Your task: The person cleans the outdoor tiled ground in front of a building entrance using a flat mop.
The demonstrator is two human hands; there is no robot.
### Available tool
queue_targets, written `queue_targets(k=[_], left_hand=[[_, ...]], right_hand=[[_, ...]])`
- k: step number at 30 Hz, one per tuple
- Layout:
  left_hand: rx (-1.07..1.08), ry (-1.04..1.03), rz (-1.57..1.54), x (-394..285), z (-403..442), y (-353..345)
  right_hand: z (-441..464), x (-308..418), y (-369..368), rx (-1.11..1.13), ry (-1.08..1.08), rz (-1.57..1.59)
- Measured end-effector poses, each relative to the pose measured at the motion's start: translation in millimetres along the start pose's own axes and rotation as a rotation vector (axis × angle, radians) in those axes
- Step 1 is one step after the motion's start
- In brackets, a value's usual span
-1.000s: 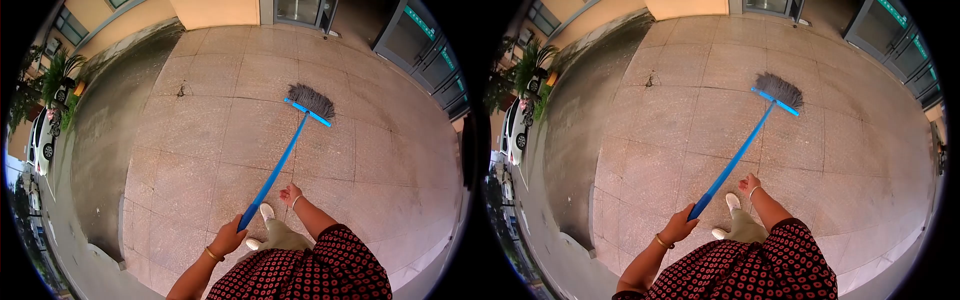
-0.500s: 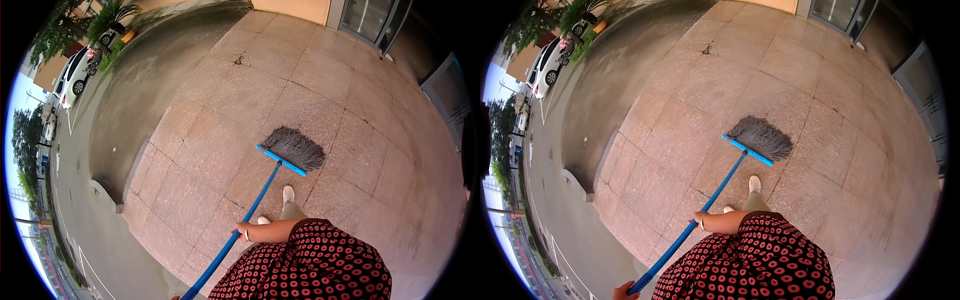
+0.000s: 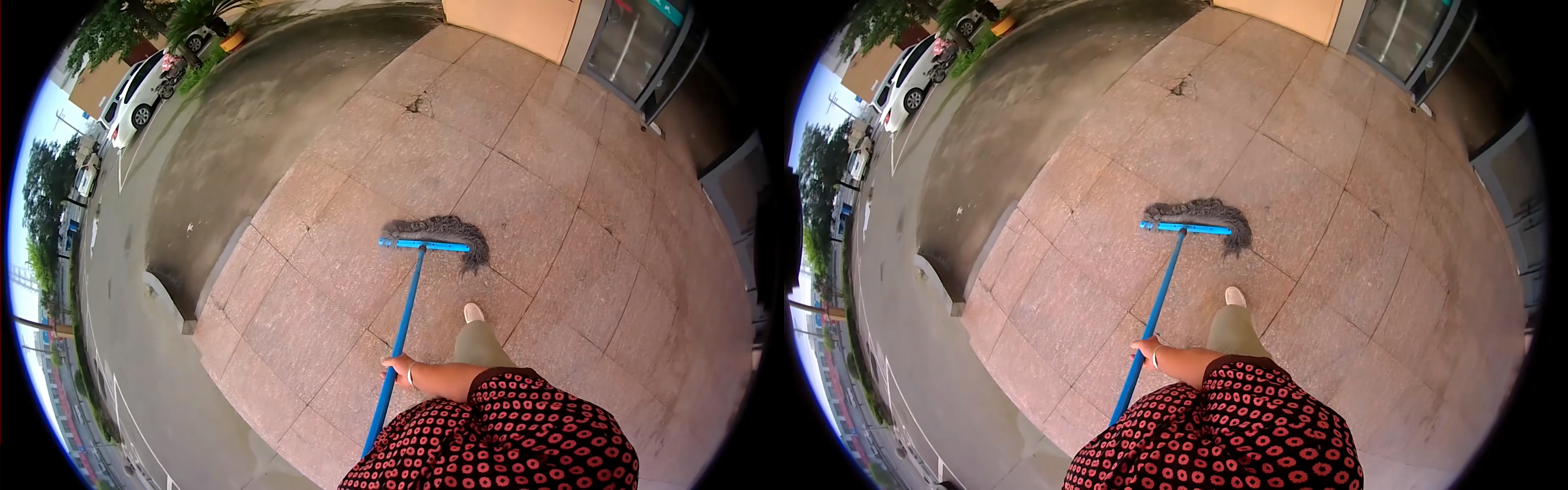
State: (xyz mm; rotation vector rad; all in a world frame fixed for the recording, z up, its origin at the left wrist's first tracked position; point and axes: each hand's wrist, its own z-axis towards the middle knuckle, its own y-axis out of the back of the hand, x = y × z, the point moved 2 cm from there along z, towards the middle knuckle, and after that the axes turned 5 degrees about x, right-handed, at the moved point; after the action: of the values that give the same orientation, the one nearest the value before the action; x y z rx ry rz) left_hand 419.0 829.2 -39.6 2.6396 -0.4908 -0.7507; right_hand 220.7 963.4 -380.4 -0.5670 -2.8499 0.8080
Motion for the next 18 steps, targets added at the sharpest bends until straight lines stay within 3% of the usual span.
queue_targets(k=[3,5,6,8,11,18], left_hand=[[-0.004,-0.031,-0.097,-32,68,-21],[-0.011,-0.078,-0.163,-64,113,-42],[-0.001,-0.075,0.042,-144,117,-59],[0.087,-0.126,0.133,-189,168,-67],[0.059,-0.090,-0.068,-281,229,-98],[0.101,-0.380,0.034,-445,350,-176]], right_hand=[[-5,91,-9,-0.121,0.230,-0.025],[-4,144,-14,-0.192,0.318,-0.205],[-7,165,-19,-0.191,0.304,-0.203],[-13,220,-24,-0.110,0.263,-0.063],[-19,309,-17,0.075,0.328,0.048],[-53,463,25,0.116,0.440,-0.034]])
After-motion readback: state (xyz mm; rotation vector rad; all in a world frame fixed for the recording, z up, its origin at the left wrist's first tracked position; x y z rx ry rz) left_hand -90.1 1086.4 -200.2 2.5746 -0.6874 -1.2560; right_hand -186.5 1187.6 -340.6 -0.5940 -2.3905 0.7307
